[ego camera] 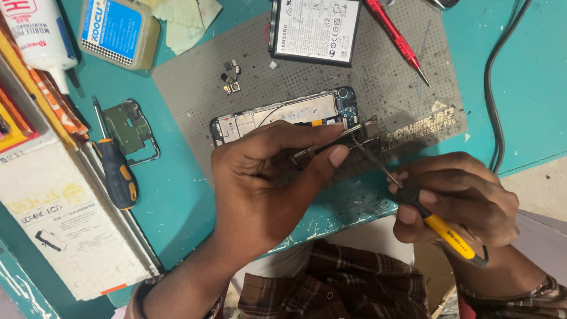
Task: The person uses a soldering iron to apply heat and solder to a small circuit board held in the left hand. The person repeatedly repositions the board and targets different connection points while working at a cluttered repair bench.
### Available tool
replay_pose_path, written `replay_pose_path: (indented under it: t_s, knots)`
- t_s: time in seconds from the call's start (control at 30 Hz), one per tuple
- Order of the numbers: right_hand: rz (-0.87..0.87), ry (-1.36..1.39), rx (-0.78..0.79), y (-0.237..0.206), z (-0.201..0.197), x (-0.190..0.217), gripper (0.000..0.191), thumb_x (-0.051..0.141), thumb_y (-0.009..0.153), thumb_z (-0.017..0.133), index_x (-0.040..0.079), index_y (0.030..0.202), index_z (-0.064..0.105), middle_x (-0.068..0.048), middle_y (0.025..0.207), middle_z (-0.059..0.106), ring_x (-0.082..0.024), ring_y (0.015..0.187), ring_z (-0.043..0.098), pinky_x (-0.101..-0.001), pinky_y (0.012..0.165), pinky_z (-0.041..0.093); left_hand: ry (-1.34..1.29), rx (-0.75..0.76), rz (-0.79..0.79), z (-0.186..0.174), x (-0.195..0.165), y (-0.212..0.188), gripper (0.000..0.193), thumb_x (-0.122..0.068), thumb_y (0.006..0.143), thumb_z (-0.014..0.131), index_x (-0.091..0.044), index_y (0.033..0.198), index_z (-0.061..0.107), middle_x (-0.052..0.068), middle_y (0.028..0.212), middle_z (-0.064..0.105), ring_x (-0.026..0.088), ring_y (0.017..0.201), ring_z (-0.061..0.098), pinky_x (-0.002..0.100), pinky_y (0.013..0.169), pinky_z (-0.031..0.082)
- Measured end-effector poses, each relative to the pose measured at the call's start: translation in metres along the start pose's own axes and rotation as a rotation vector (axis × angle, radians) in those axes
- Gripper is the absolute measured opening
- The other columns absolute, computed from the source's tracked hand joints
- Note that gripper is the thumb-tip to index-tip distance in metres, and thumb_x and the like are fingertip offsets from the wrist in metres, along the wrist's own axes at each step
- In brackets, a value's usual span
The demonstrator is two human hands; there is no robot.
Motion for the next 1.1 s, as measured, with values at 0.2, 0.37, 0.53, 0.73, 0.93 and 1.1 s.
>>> replay_pose_path:
  t_s: [0.2,0.37,0.53,0.73,0.93,1.1]
  knots:
    - [0.044,0.024,-0.006,-0.0009,0.0007,0.0008,0.032,0.012,0.087,0.080,0.005,0.100,0.051,-0.013,0.082,0.071,-0.032,0.091,0.076,-0.0388,0.074,0.067,-0.005,0.011,0.025,0.0003,0.0000,-0.0003,0.015,0.005,0.101,0.075,0.002,0.115,0.073,0.015,0.106,0.078,0.014,0.099,0.077,0.027,0.088,0.068]
    - [0.052,0.026,-0.001,0.0000,0.0005,0.0032,0.032,0.013,0.088,0.079,0.006,0.101,0.051,-0.012,0.083,0.072,-0.031,0.093,0.076,-0.0393,0.076,0.066,-0.016,0.014,0.032,-0.0004,0.0001,-0.0019,0.016,0.005,0.101,0.075,0.002,0.116,0.072,0.015,0.106,0.078,0.014,0.099,0.077,0.025,0.086,0.067]
    - [0.093,0.029,-0.007,0.0000,0.0001,0.0037,0.031,0.014,0.090,0.079,0.007,0.102,0.051,-0.012,0.084,0.072,-0.030,0.094,0.076,-0.0386,0.078,0.066,-0.016,0.019,0.026,-0.0007,0.0007,-0.0025,0.016,0.005,0.101,0.075,0.002,0.117,0.072,0.015,0.107,0.078,0.014,0.100,0.077,0.026,0.086,0.067]
    - [0.071,0.031,-0.005,0.0014,0.0007,0.0052,0.031,0.013,0.090,0.077,0.007,0.102,0.050,-0.013,0.084,0.072,-0.031,0.094,0.076,-0.0387,0.077,0.065,-0.035,0.024,0.028,-0.0002,-0.0002,-0.0035,0.016,0.005,0.102,0.075,0.002,0.117,0.072,0.015,0.107,0.078,0.014,0.100,0.077,0.025,0.086,0.067]
    - [0.062,0.040,0.008,0.0015,0.0005,0.0044,0.034,0.015,0.089,0.079,0.007,0.104,0.050,-0.013,0.085,0.073,-0.032,0.094,0.076,-0.0393,0.077,0.065,-0.034,0.031,0.025,-0.0003,-0.0005,-0.0042,0.014,0.005,0.102,0.075,0.003,0.116,0.072,0.015,0.106,0.079,0.014,0.100,0.077,0.025,0.087,0.066]
    - [0.075,0.036,0.014,-0.0011,-0.0001,0.0034,0.035,0.017,0.089,0.080,0.007,0.104,0.051,-0.012,0.086,0.073,-0.032,0.095,0.076,-0.0404,0.079,0.066,-0.035,0.036,0.040,-0.0003,-0.0012,-0.0041,0.012,0.005,0.103,0.075,0.003,0.114,0.071,0.015,0.107,0.079,0.014,0.100,0.078,0.025,0.088,0.067]
Point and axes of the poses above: each hand's wrist, its own y-axis towards the middle knuckle, its own z-axis out of the palm, x = y × z, the point moved 4 cm from there along y, towards the middle knuckle
